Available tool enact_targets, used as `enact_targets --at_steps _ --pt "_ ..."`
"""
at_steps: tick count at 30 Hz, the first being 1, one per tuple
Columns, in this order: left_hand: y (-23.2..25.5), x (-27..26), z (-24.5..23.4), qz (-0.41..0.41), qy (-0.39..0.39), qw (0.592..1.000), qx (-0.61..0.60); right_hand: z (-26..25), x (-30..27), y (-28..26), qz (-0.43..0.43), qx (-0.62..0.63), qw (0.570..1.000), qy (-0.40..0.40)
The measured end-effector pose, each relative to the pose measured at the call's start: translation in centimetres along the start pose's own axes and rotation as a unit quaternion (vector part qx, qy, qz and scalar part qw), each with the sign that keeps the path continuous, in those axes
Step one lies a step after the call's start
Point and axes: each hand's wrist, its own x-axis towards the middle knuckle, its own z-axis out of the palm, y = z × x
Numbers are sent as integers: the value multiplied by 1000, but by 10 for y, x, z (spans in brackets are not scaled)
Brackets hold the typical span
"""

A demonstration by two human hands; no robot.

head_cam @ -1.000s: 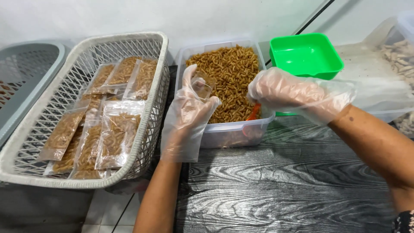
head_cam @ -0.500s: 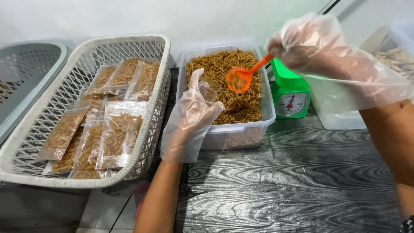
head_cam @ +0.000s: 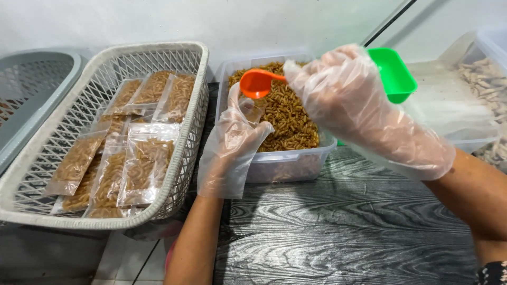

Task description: The person scoops dried mealworms from a large container into small plastic bags, weighs the bags on a kitchen scale, and places them into a plastic basket.

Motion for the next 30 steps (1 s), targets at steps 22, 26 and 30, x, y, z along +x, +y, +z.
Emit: enact_targets --at_steps 22,26,30 --pt "-28 112 -81 -106 -499 690 -513 147 45 -25 -159 118 978 66" --pt "-35 105 -71 -246 -542 455 -662 6 -31 -15 -3 424 904 -58" --pt "-38 70 -43 -57 -471 692 -545 12 -46 -24 -37 442 896 -26"
